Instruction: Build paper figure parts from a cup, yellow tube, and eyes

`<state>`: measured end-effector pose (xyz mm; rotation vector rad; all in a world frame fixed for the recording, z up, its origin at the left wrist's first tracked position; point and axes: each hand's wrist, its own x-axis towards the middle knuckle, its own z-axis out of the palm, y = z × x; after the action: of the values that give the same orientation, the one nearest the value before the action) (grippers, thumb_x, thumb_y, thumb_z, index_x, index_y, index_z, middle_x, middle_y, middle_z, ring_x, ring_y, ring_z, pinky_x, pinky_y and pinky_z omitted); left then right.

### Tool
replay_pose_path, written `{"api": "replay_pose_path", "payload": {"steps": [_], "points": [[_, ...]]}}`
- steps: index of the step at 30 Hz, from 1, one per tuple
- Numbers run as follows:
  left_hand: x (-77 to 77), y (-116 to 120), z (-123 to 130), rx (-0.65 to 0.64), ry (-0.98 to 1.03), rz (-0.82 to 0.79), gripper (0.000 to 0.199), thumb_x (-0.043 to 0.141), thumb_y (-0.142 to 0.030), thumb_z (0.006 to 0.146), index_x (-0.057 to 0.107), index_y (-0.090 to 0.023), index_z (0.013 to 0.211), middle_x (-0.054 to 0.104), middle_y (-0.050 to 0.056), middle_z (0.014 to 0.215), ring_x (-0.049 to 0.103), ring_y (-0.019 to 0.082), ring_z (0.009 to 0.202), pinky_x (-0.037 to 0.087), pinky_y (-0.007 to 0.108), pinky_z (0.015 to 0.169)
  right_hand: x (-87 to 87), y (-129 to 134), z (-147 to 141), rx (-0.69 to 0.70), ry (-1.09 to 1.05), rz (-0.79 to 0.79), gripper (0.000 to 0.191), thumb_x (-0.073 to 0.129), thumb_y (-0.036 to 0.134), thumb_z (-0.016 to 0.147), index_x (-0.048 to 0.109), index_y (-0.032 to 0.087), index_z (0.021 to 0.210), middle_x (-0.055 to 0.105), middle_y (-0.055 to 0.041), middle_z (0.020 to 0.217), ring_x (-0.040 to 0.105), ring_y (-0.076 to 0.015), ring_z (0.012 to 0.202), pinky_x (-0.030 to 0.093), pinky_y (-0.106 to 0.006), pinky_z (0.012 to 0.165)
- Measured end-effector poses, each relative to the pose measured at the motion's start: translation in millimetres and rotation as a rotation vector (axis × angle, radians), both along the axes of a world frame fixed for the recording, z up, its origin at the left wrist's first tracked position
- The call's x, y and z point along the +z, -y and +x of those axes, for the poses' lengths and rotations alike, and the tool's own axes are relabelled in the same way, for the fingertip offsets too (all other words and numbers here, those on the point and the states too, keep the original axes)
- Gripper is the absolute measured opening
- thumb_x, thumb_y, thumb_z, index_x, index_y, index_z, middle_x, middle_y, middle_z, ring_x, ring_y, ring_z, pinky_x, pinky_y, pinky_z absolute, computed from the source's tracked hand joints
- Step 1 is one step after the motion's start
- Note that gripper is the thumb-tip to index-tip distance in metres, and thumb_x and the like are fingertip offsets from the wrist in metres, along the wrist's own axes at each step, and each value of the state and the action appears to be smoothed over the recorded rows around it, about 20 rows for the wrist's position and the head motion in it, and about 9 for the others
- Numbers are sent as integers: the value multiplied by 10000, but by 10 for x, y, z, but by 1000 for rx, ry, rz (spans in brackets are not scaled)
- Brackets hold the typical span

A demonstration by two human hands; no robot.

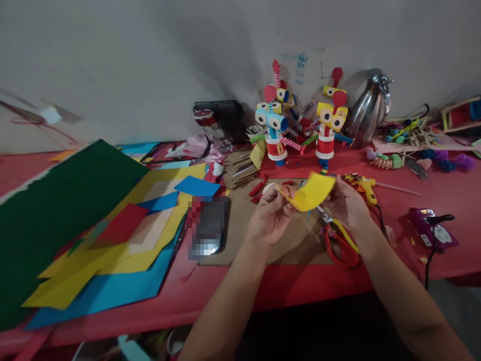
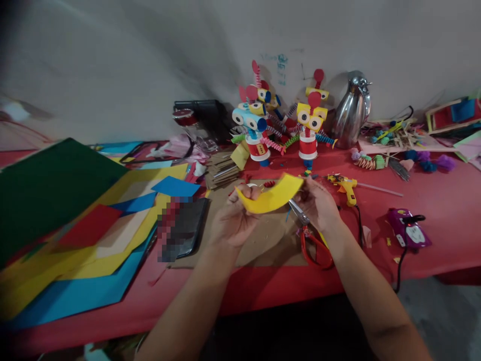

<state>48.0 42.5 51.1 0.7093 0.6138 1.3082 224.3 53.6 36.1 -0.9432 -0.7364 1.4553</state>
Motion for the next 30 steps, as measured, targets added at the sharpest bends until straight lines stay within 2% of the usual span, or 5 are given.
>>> {"api": "replay_pose_path", "payload": {"steps": [10,14,19,23,30], "points": [[-5,-76,-71,134,148,-154,237,849,-235,642,621,-231,706,494,-38,637,457,73,525,518,228,589,19,166,16,317,108,368,506,830,632,633,747,319,1022,755,-45,1061,700,-204,890,576,-353,788],[3,-65,7,59,81,-243,222,833,-273,644,705,-236,822,648,11,698,553,115,538,543,265,563,21,226,-30,168,367,618,42,800,383,773,802,352,801,794,-24,951,734,-206,883,598,-351,787],[14,-51,63,43,84,-302,177,827,-286,711,685,-181,727,657,-1,635,522,69,461,444,153,411,15,327,-8,-213,720,942,392,638,89,836,799,418,974,812,3,997,771,-204,866,638,-362,789],[116,-67,-72,-83,140,-335,274,724,-312,860,667,-141,654,579,-14,479,393,21,332,257,84,291,-28,327,77,-188,945,1104,427,593,81,880,759,393,1120,790,-4,1115,773,-210,941,659,-358,817],[274,-69,-296,-299,99,-499,581,412,-418,1020,677,-72,636,697,132,555,617,120,398,451,132,348,-132,212,131,-140,1037,1387,608,603,26,916,519,295,1454,740,-84,1250,744,-210,1068,659,-327,878]]}}
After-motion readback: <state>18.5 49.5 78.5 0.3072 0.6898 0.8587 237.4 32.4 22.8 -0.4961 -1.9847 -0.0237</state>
